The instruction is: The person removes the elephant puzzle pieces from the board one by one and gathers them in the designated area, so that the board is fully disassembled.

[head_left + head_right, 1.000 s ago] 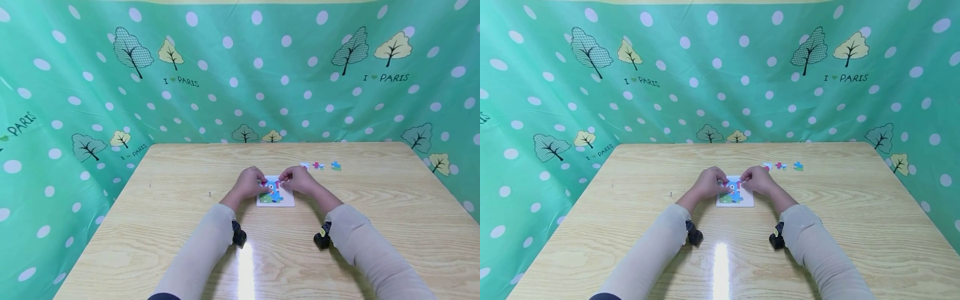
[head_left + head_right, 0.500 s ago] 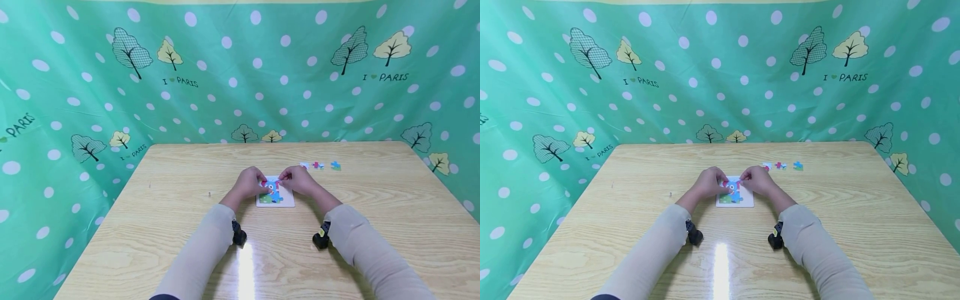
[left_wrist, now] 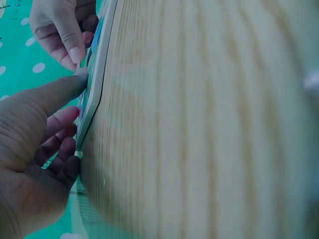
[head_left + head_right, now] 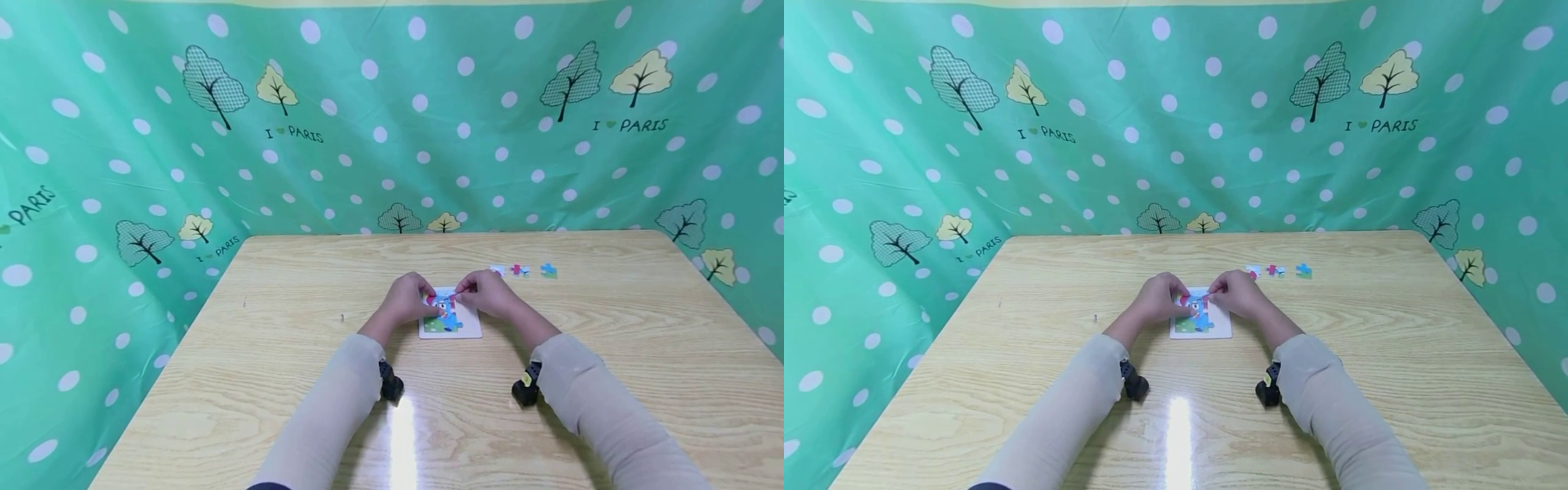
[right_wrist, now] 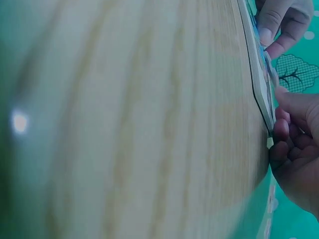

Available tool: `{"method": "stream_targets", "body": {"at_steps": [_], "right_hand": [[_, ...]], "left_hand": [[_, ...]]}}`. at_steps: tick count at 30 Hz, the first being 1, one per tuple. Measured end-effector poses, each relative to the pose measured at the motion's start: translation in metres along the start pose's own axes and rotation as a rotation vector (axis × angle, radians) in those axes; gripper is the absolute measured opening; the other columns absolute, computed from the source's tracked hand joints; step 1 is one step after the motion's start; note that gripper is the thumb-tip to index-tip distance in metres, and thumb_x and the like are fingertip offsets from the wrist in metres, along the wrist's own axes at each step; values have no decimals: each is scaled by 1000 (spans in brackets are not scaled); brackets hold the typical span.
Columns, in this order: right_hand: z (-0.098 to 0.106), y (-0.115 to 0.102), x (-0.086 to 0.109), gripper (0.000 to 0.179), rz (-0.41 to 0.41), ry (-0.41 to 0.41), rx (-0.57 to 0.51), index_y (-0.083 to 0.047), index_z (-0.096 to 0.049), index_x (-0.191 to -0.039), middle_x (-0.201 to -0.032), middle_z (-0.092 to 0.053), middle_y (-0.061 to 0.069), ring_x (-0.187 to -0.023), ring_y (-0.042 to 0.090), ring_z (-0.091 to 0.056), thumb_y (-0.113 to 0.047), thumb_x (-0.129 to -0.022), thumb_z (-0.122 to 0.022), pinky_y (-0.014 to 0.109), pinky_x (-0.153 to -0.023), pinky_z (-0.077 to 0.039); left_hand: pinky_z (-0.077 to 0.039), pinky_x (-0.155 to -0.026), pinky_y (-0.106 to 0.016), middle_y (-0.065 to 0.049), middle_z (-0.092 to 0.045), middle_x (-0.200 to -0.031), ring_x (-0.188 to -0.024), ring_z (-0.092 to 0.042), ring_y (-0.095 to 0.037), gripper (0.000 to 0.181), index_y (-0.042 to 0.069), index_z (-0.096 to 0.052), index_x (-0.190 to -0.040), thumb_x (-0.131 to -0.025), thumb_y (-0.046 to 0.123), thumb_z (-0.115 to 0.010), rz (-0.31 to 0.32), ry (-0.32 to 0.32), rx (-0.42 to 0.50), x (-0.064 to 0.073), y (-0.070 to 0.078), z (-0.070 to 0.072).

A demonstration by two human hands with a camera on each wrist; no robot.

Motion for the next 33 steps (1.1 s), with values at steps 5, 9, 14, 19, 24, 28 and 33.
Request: {"method": "stream_targets", "body": {"at_steps": [5, 9, 14, 19, 24, 28, 33], "right_hand": [[5, 3, 4, 10, 7, 18, -26, -5, -72, -98, -91, -65, 6, -84, 21, -55, -12, -91, -70, 32, -75, -48], [11, 5, 9, 11, -15, 24, -83, -5, -72, -101, -93, -66, 6, -82, 20, -58, -11, -92, -68, 32, -71, -51], [19, 8, 15, 13, -39, 36, -134, -7, -72, -103, -96, -67, 7, -87, 21, -61, -13, -92, -69, 31, -75, -53], [24, 12, 22, 15, -60, 44, -208, -5, -72, -103, -97, -68, 8, -90, 22, -64, -12, -90, -71, 30, -77, -55], [27, 18, 27, 16, -73, 55, -265, -3, -71, -104, -98, -69, 10, -90, 22, -66, -9, -90, -71, 31, -77, -56], [31, 24, 30, 16, -79, 69, -294, -2, -71, -105, -98, -69, 10, -91, 23, -67, -8, -89, -71, 32, -76, -57], [37, 31, 34, 18, -64, 88, -322, 0, -71, -104, -99, -70, 11, -93, 22, -67, -7, -88, -72, 30, -76, -57]], "left_hand": [[-45, -96, -33, 1, -57, -104, -97, -53, -18, 29, 14, -70, -91, -74, 30, -87, 0, 2, -1, 0, -1, 0], [-45, -96, -34, 1, -58, -104, -98, -53, -18, 29, 14, -71, -91, -74, 31, -87, -16, 7, -5, 0, -1, 0], [-45, -95, -33, 1, -59, -104, -98, -55, -17, 29, 13, -74, -94, -76, 31, -86, -56, 13, -14, 1, -2, 0], [-46, -96, -33, 1, -60, -105, -101, -55, -18, 29, 13, -75, -95, -77, 33, -85, -80, 14, -12, 1, -3, -1], [-44, -98, -33, 1, -62, -107, -105, -56, -18, 33, 12, -76, -101, -77, 33, -84, -101, 7, -3, 1, -7, -2], [-42, -102, -33, 1, -64, -114, -111, -56, -18, 37, 12, -75, -107, -77, 33, -84, -124, -2, -6, 1, -11, -2], [-40, -104, -34, 0, -63, -122, -118, -54, -19, 42, 12, -74, -113, -77, 32, -85, -127, -15, 16, 3, -14, 0]]}}
Point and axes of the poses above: each hand's wrist, its own x-axis away from the middle knuckle, its own z-axis out of the back of the hand, y = z × x, the point moved 3 cm from there along -x, towards the middle knuckle
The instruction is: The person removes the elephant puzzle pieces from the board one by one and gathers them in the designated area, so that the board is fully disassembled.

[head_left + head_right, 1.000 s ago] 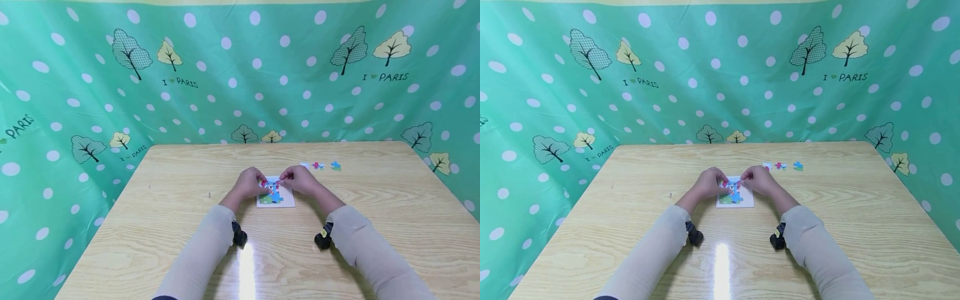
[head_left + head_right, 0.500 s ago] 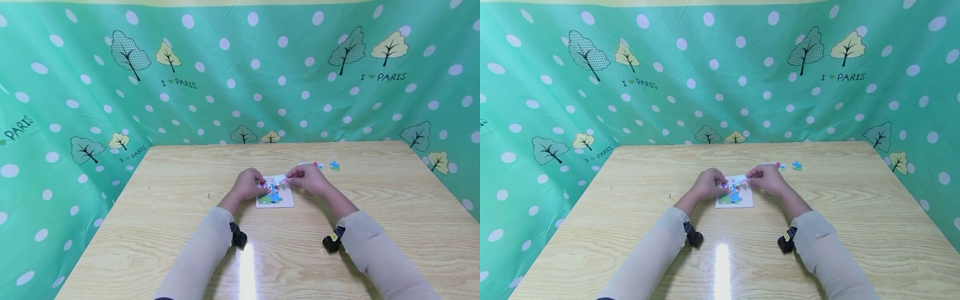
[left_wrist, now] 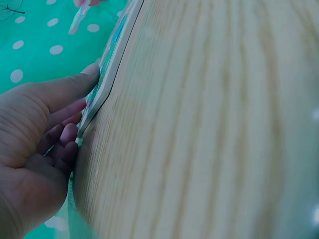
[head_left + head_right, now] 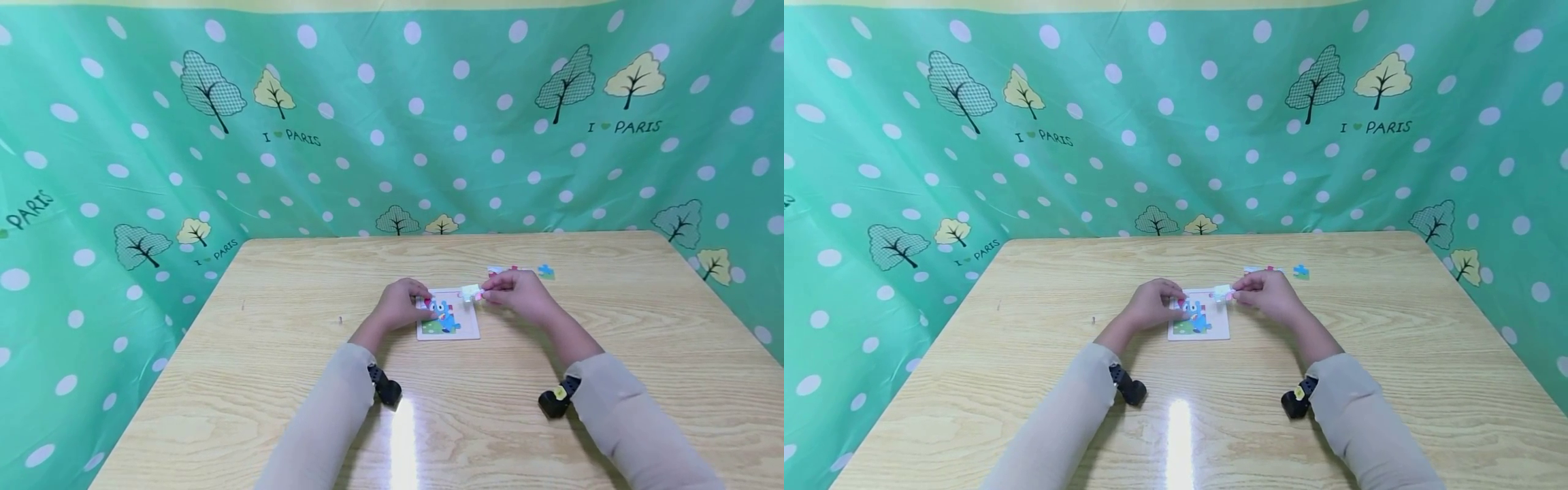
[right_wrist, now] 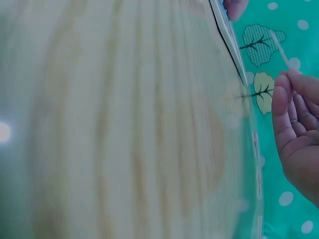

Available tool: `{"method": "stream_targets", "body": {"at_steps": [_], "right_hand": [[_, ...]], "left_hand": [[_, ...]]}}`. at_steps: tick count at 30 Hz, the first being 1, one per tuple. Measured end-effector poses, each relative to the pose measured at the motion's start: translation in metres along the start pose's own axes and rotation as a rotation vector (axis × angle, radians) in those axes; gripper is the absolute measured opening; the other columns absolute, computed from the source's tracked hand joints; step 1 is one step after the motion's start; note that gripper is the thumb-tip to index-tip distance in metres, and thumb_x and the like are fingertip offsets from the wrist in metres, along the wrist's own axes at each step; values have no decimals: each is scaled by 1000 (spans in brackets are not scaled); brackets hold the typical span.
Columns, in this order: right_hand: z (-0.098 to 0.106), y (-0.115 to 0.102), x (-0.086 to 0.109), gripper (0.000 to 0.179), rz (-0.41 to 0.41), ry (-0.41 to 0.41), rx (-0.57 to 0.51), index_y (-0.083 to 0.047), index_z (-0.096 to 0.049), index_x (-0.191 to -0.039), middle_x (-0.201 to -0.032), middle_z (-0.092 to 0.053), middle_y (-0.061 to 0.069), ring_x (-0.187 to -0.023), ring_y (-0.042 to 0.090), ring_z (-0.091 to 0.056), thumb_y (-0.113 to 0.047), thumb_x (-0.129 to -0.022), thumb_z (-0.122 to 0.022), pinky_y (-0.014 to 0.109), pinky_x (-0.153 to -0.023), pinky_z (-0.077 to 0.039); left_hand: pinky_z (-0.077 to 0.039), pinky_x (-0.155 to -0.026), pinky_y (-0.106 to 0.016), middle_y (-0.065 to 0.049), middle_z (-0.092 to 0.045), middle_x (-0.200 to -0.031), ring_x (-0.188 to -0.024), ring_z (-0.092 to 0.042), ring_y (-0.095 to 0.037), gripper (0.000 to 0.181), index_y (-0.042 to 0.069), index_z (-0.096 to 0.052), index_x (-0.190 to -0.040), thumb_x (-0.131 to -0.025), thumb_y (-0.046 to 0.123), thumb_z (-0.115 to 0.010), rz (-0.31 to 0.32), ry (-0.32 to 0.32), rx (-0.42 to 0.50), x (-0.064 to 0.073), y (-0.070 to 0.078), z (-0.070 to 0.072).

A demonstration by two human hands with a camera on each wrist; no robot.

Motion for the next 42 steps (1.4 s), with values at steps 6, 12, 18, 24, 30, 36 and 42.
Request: {"method": "stream_targets", "body": {"at_steps": [6, 12, 18, 24, 30, 36, 42], "right_hand": [[11, 7, 5, 20, -13, 11, 11, 1, -69, -106, -99, -70, 11, -89, 20, -67, -7, -88, -72, 30, -75, -57], [23, 14, 8, 23, -48, 30, -9, 5, -67, -109, -99, -70, 14, -85, 21, -69, -6, -89, -70, 30, -74, -57], [31, 22, 8, 24, -101, 57, 20, 5, -67, -110, -100, -70, 13, -84, 16, -68, -9, -90, -71, 27, -75, -56], [36, 28, 8, 23, -135, 73, 82, 4, -67, -111, -98, -70, 12, -81, 17, -67, -9, -92, -68, 28, -71, -56], [38, 29, 7, 18, -98, 100, 238, 2, -68, -106, -95, -66, 11, -83, 20, -60, -11, -93, -67, 25, -68, -52], [39, 27, 5, 16, -31, 107, 344, 1, -70, -102, -91, -64, 11, -84, 24, -55, -11, -92, -67, 31, -71, -48], [39, 29, 4, 14, -25, 104, 334, 1, -69, -102, -91, -62, 10, -85, 24, -54, -10, -92, -67, 35, -73, -47]], "left_hand": [[-41, -102, -33, 1, -62, -124, -118, -54, -19, 43, 12, -73, -114, -76, 29, -85, 4, -13, 41, 4, 0, 3], [-40, -104, -35, 1, -62, -125, -122, -52, -20, 43, 10, -72, -114, -76, 24, -85, -10, -16, 87, 6, -1, 3], [-36, -108, -35, 4, -65, -123, -124, -52, -19, 40, 15, -74, -112, -76, 25, -86, 0, -32, 135, 10, -2, 5], [-38, -107, -36, 3, -66, -121, -122, -54, -20, 41, 16, -73, -112, -74, 25, -86, -10, -26, 164, 14, -1, 7], [-40, -103, -36, 3, -66, -120, -117, -55, -18, 39, 16, -74, -110, -74, 24, -87, -28, -20, 182, 18, 1, 9], [-44, -97, -35, 5, -66, -118, -110, -57, -16, 37, 15, -74, -109, -74, 22, -87, -61, -27, 159, 22, 7, 8], [-46, -92, -35, 5, -66, -117, -105, -57, -15, 36, 16, -75, -108, -75, 23, -86, -79, -28, 121, 27, 11, 7]]}}
Point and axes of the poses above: each hand's wrist, its own x-axis away from the middle knuckle, its own z-axis out of the back of the hand, y = z × x, the point moved 3 cm from there along -x, towards the middle knuckle
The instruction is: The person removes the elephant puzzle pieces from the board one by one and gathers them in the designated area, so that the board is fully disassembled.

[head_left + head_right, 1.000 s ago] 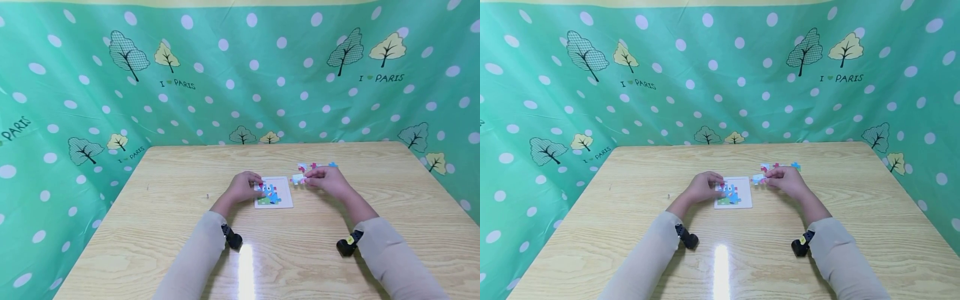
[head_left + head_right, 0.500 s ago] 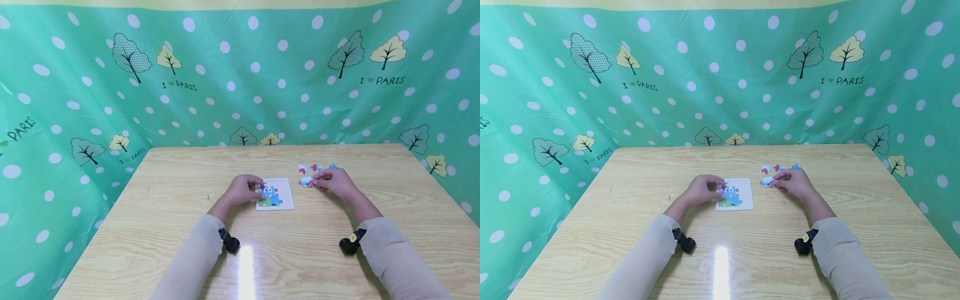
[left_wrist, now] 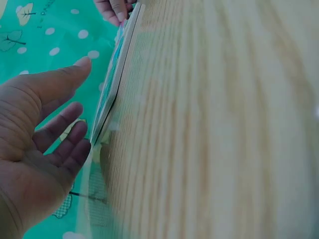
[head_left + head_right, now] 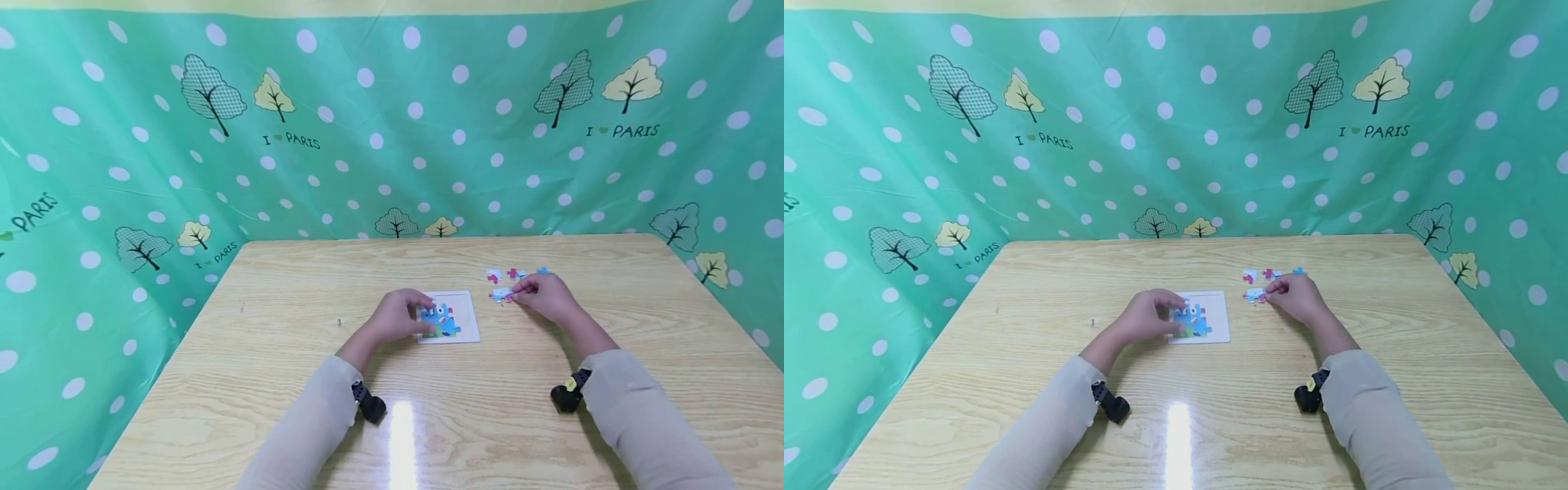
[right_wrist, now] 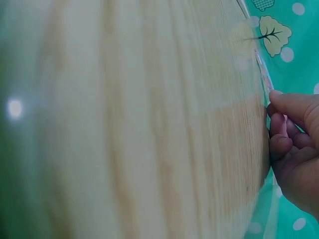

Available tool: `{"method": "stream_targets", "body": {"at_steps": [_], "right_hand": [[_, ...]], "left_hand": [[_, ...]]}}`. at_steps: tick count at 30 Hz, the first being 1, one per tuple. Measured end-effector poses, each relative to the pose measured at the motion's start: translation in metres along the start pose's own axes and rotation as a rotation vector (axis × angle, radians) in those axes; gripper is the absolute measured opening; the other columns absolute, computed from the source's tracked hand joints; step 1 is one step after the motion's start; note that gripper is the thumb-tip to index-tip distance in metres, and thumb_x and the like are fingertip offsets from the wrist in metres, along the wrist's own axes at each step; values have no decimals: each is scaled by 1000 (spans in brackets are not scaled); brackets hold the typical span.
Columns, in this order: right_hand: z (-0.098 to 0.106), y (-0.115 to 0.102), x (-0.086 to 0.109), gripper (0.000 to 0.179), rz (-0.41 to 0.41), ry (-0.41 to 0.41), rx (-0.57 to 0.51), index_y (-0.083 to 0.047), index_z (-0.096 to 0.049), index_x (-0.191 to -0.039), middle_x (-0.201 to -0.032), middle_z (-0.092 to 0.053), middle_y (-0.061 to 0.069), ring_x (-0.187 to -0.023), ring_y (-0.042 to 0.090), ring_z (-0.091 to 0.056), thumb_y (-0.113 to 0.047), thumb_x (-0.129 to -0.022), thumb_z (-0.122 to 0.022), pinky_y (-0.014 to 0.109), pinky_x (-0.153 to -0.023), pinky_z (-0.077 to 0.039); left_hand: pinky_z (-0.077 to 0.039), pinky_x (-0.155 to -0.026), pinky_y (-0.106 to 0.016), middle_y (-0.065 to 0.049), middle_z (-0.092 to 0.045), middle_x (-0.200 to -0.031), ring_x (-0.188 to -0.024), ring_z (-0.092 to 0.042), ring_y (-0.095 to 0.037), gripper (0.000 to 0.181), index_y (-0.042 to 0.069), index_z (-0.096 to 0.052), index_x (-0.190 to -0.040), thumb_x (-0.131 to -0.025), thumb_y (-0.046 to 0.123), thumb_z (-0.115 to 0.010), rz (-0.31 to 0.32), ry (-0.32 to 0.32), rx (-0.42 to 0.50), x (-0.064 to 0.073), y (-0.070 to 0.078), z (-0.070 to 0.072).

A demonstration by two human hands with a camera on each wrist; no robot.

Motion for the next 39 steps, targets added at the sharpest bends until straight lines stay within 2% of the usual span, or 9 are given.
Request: {"method": "stream_targets", "body": {"at_steps": [3, 7, 17, 22, 28, 34, 39], "right_hand": [[0, 0, 1, 15, -5, -7, -11, 2, -68, -103, -92, -63, 11, -85, 25, -55, -9, -92, -67, 34, -73, -48], [-1, -1, 2, 17, -15, -17, -24, 2, -66, -105, -94, -63, 12, -86, 25, -56, -9, -91, -68, 30, -71, -50], [-2, -8, 9, 18, -8, -20, -69, 1, -66, -107, -95, -63, 13, -82, 24, -55, -8, -91, -68, 27, -62, -51], [-5, -15, 10, 21, 16, -30, -124, 3, -66, -108, -93, -63, 14, -79, 23, -56, -6, -89, -70, 28, -61, -53], [-14, -28, 13, 20, 40, -65, -151, 1, -68, -107, -90, -62, 12, -76, 23, -57, -8, -89, -71, 30, -62, -54], [-28, -44, 13, 18, 82, -87, -126, -1, -70, -103, -87, -62, 9, -74, 21, -56, -10, -88, -73, 29, -60, -50], [-39, -54, 15, 15, 130, -106, -108, -3, -71, -100, -87, -63, 6, -79, 21, -54, -8, -86, -74, 27, -65, -48]], "left_hand": [[-44, -97, -36, 4, -67, -116, -110, -57, -17, 35, 14, -75, -107, -75, 21, -87, -3, 9, -3, 1, -1, 0], [-44, -98, -36, 2, -67, -115, -111, -57, -17, 35, 13, -75, -107, -75, 20, -87, -16, 13, -5, 2, -2, 1], [-49, -79, -30, 2, -67, -108, -91, -58, -16, 35, 13, -75, -105, -73, 21, -88, -8, 8, 30, 6, -3, 2], [-49, -76, -28, 4, -67, -106, -89, -58, -15, 32, 14, -76, -102, -73, 21, -88, -13, 10, 15, 8, -1, 1], [-49, -72, -27, 4, -66, -102, -86, -58, -15, 29, 12, -77, -99, -73, 19, -88, -19, 27, 8, 11, 1, -2], [-49, -68, -26, 5, -65, -97, -81, -57, -14, 30, 13, -77, -99, -72, 21, -88, 22, 51, 23, 12, 0, -4], [-50, -68, -27, 3, -66, -94, -79, -57, -14, 30, 13, -77, -98, -71, 20, -88, 44, 72, 58, 13, -1, -5]]}}
Point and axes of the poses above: each hand's wrist, its own x-axis away from the middle knuckle, its own z-axis out of the back of the hand, y = z × x, the point moved 3 cm from there along -x, towards the middle knuckle
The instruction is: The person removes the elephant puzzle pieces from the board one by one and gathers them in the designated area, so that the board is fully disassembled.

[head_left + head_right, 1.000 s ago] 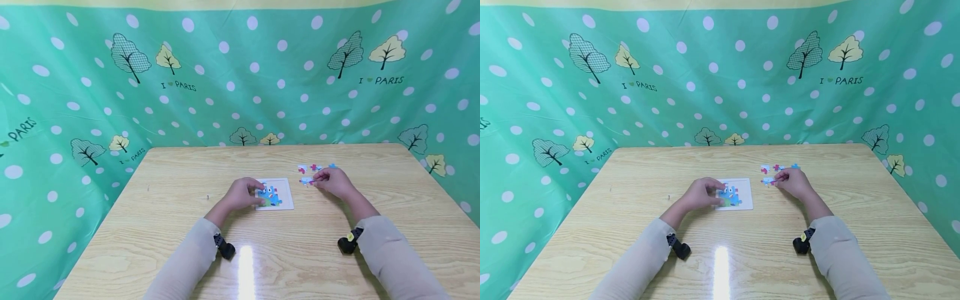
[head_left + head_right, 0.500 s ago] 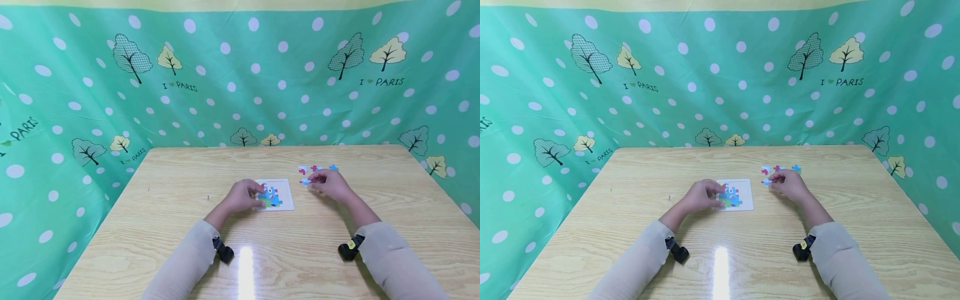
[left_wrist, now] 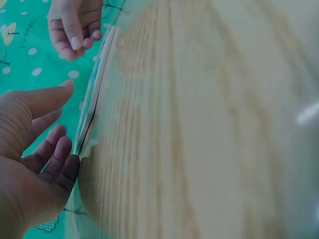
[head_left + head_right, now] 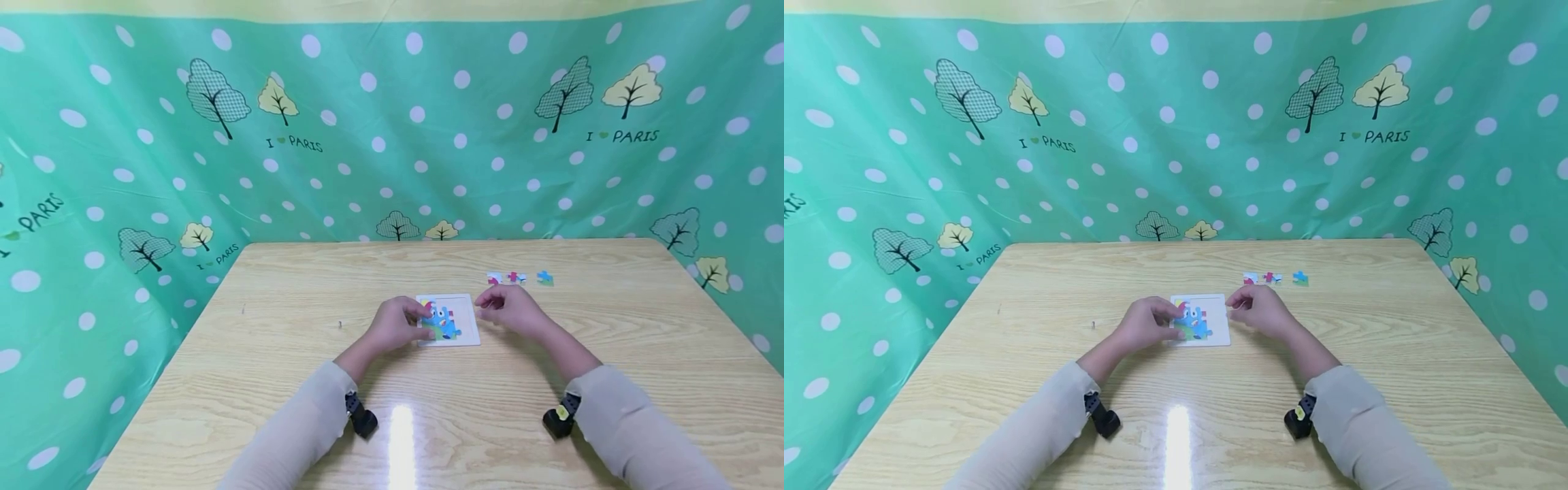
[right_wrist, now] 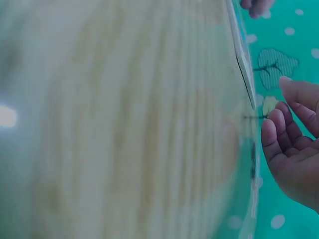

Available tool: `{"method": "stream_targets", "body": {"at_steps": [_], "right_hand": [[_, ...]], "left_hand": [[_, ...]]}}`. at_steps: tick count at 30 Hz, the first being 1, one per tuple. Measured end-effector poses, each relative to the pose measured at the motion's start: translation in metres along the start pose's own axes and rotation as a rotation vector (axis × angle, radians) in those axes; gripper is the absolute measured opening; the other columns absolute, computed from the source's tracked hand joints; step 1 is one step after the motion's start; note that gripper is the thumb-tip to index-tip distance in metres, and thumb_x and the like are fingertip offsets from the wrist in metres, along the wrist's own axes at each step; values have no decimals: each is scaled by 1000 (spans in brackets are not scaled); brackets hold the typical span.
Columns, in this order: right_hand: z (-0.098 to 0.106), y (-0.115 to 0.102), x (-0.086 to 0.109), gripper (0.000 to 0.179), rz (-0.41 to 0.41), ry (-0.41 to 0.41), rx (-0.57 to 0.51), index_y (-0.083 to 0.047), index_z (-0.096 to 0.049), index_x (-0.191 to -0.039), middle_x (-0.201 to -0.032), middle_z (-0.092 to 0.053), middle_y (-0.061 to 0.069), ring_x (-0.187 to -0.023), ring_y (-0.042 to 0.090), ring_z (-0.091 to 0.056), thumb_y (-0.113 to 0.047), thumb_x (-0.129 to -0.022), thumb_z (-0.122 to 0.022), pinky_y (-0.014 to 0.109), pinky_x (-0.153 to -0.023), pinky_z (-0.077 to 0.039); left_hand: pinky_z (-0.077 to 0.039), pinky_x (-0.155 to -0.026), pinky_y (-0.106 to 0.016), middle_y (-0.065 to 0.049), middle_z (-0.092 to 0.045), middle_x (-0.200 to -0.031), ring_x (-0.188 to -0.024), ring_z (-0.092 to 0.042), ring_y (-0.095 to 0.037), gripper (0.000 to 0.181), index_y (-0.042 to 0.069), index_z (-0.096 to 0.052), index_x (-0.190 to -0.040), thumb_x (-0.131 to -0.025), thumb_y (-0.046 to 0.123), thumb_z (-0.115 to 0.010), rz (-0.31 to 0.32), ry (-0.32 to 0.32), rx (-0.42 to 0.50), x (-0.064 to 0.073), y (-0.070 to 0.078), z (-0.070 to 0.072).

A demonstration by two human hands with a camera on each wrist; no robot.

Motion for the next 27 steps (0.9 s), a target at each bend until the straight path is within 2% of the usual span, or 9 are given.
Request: {"method": "stream_targets", "body": {"at_steps": [6, 14, 18, 23, 27], "right_hand": [[-14, -10, -1, 16, 26, -56, 4, -3, -72, -99, -87, -63, 5, -80, 20, -53, -6, -84, -75, 27, -68, -46], [-29, -23, -9, 25, 48, -117, 51, -3, -72, -109, -90, -64, 4, -78, 18, -52, -3, -83, -75, 30, -69, -46], [-33, -26, -13, 33, 32, -142, 63, -1, -69, -116, -91, -62, 5, -79, 18, -51, -4, -84, -76, 31, -70, -45], [-34, -27, -16, 40, 6, -160, 82, 2, -66, -122, -93, -61, 6, -81, 20, -50, -5, -84, -76, 31, -72, -45], [-36, -26, -20, 42, 9, -169, 102, 2, -65, -122, -94, -61, 6, -82, 19, -50, -7, -83, -77, 31, -72, -44]], "left_hand": [[-50, -69, -27, 0, -65, -95, -79, -56, -14, 28, 12, -77, -98, -72, 18, -88, 9, 18, 16, 1, 0, -2], [-47, -67, -25, -1, -64, -91, -79, -55, -17, 28, 10, -78, -99, -74, 20, -87, -4, 12, -30, -2, 5, -7], [-44, -65, -25, 0, -62, -87, -77, -52, -15, 29, 12, -78, -99, -74, 23, -87, 31, 12, -56, -5, 4, -9], [-43, -69, -27, 2, -59, -88, -79, -50, -15, 32, 14, -78, -99, -72, 27, -88, 78, 23, -93, -8, 4, -12], [-45, -74, -28, 1, -59, -95, -84, -51, -16, 34, 12, -78, -99, -71, 28, -89, 60, 53, -114, -9, 3, -14]]}}
Point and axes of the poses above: each hand's wrist, its own x-axis away from the middle knuckle, its own z-axis out of the back of the hand, y = z × x, the point moved 3 cm from there along -x, towards the middle knuckle
